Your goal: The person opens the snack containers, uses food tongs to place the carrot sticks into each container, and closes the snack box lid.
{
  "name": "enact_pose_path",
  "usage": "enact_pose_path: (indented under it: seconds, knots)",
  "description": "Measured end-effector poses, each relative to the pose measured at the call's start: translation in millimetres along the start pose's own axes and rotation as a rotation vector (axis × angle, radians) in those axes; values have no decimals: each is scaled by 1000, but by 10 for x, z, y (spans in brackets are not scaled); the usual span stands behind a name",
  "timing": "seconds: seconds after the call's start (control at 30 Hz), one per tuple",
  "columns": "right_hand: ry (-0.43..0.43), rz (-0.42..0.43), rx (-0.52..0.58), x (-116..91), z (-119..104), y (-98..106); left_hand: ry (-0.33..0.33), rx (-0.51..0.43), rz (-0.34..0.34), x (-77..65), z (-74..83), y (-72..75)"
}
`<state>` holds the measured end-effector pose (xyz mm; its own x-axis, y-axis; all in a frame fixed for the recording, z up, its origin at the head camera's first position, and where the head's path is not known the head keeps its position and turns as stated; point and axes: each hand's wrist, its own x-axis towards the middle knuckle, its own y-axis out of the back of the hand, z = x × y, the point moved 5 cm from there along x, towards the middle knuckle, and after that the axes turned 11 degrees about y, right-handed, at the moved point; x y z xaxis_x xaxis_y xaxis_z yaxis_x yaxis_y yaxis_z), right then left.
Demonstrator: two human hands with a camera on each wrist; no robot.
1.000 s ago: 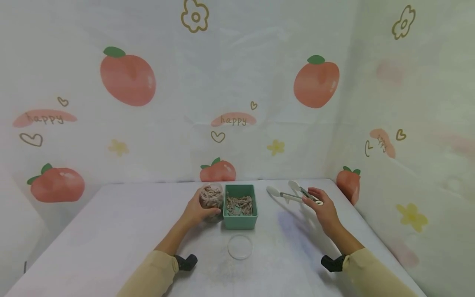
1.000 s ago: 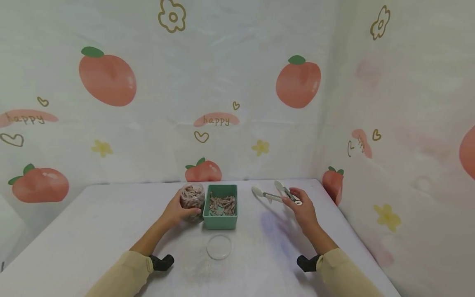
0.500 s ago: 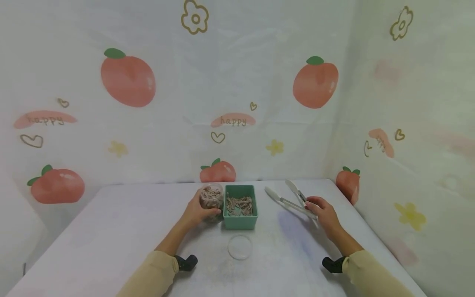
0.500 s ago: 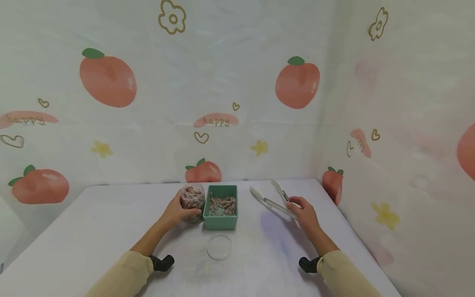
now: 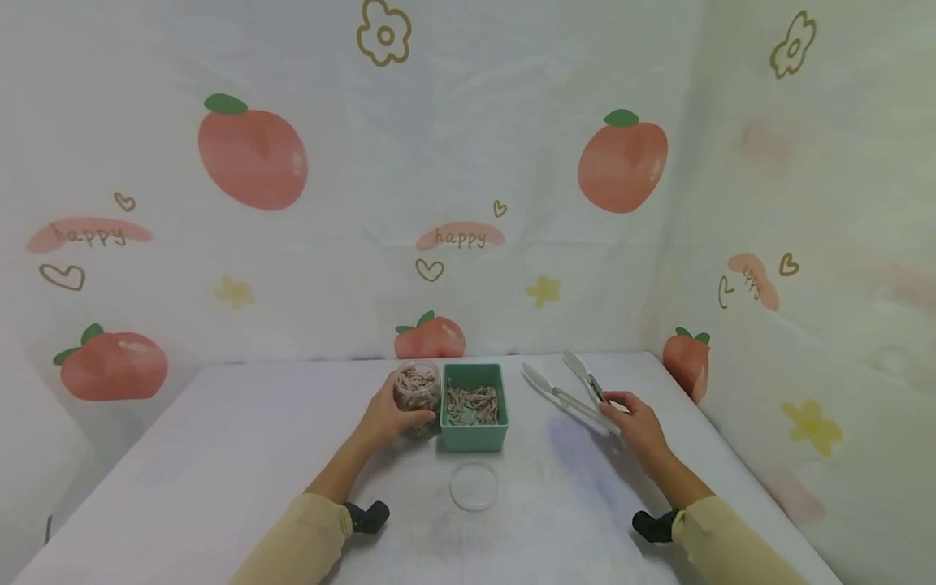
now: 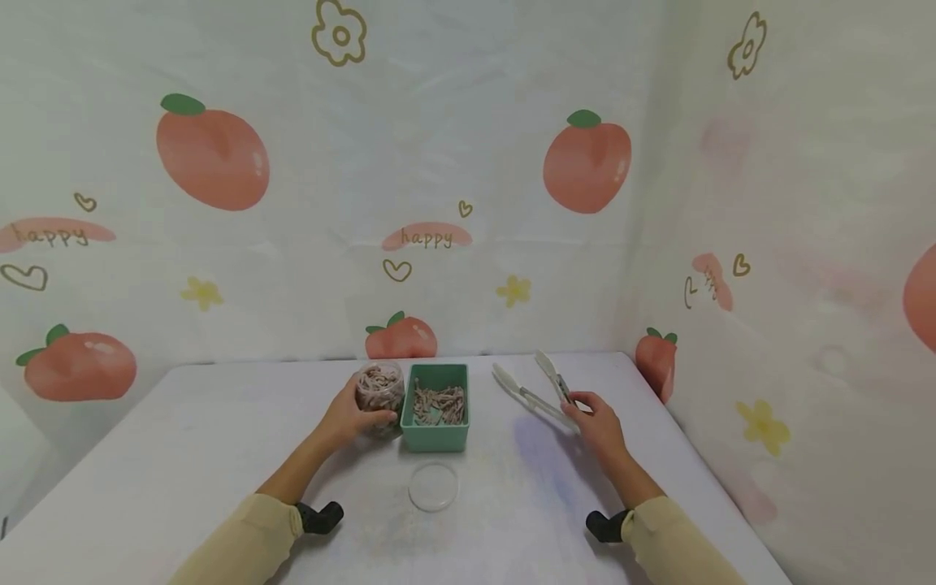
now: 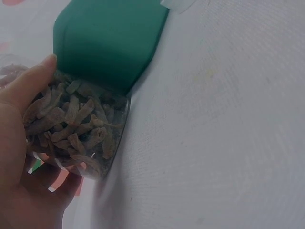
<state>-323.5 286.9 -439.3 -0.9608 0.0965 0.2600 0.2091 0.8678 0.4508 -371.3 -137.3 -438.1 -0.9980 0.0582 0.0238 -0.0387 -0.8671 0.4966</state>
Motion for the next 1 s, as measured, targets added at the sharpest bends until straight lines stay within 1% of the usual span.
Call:
enact_pose_path:
  seconds: [0.13,0.37,0.63,0.8,1.0]
  knots:
    - [-20,-9,-11,-48,4,0,-4,-3,0,-5,-4,-6]
    - [-17,-4,3,-112,-34,-31,-10,5,1,-10,13,-2]
    - [-22,-7,-12,-118,-68,-43,-10,10,-2,-4,-1,5]
    - [8,35,-12,-95,-68,-27,-9,0,-2,-6,-2,6]
    - [71,90,2,-93,-202,-25,-7,-23,-7,4,-13,-1]
